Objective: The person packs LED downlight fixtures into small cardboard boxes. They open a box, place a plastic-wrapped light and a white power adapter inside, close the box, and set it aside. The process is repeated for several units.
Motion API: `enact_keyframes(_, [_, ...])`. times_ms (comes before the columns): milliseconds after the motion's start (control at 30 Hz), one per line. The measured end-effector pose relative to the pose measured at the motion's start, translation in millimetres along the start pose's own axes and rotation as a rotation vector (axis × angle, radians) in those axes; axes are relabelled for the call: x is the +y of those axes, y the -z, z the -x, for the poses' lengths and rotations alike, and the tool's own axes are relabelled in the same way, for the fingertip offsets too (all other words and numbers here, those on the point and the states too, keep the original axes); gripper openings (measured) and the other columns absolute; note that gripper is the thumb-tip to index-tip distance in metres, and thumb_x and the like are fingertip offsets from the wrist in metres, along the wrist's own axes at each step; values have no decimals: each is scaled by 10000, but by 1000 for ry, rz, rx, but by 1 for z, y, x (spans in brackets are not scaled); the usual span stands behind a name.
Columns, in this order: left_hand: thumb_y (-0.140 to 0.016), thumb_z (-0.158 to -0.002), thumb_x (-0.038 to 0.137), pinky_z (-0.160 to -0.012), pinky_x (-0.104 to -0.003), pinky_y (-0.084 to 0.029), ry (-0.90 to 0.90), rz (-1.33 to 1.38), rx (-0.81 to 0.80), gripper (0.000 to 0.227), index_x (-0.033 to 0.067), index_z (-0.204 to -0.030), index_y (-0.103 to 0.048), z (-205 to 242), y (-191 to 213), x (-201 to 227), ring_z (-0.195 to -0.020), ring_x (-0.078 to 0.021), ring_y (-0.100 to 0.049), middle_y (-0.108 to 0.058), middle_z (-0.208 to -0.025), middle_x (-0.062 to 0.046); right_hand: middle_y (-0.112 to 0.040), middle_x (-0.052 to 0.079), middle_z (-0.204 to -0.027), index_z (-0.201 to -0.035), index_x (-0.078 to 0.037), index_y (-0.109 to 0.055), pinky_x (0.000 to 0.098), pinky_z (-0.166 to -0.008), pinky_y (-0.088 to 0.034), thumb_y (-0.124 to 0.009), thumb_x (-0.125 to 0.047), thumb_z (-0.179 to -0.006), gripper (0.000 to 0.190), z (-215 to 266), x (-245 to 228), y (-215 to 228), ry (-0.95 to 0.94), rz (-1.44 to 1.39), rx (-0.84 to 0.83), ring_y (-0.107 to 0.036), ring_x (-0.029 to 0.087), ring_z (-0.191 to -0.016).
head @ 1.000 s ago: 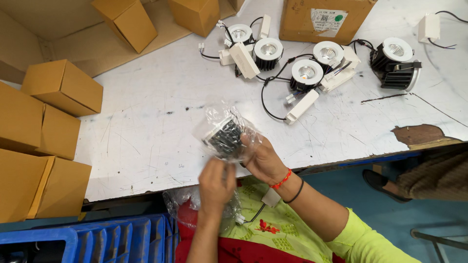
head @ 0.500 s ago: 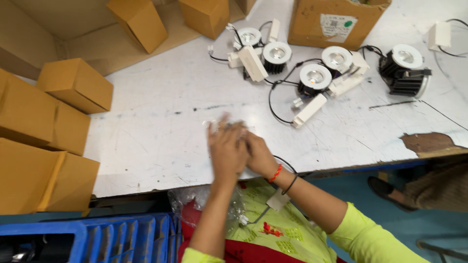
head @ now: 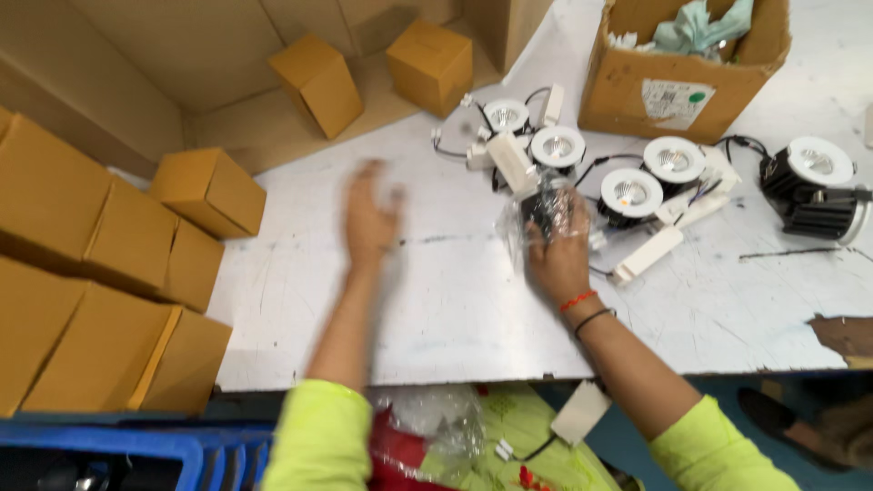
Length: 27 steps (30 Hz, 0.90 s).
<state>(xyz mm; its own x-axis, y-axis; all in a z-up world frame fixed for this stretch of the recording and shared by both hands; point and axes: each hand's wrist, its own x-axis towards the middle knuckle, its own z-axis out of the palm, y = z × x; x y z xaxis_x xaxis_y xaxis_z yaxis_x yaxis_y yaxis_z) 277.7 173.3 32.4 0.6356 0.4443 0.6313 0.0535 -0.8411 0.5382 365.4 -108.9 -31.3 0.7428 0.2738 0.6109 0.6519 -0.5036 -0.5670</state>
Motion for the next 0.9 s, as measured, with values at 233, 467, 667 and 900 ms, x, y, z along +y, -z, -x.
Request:
enact_keyframes(233, [-680,-911,434,-1203,-527,-316,496,-859,-189,604,73,-1389,-611,-82,96,-156,-1393,-404,-472,-569,-1462,-171,-400,345,-1505,-1494,104,-390,530,-1176,-330,-616,-190,-994,623,-9,-15,8,-34,-15,10,-391,517,-1391])
enact_keyframes(467, [-621,-878,647,-1258,-640,-200,362,-1236,-334,768,84,-1401,-631,-79,71,-126,-1418,-444,-431,-544,-1484,-177,-444,293,-1499,-1469,66,-419,505,-1180,-358,-612,-193,-974,591,-14,-17,15,-35,-53,25,-431,483,-1385])
enact_keyframes(667, [-594,-952,645,-1100,-549,-501,557,-871,-416,695,60,-1318,-675,-95,80,-127,-1337,-423,-535,-616,-1417,-253,-422,296,-1496,-1480,70,-409,518,-1167,-351,-649,-197,-971,623,-17,-12,17,-23,-28,19,-413,493,-1384])
enact_keyframes(900, [-476,-824,833,-1179,-629,-185,579,-816,-368,1045,234,-1626,-178,-101,104,-164,-1521,-475,-89,-134,-1688,-184,-435,270,-1520,-1485,37,-413,498,-1176,-357,-640,-216,-986,605,-14,-15,16,-64,-69,-34,-422,467,-1385])
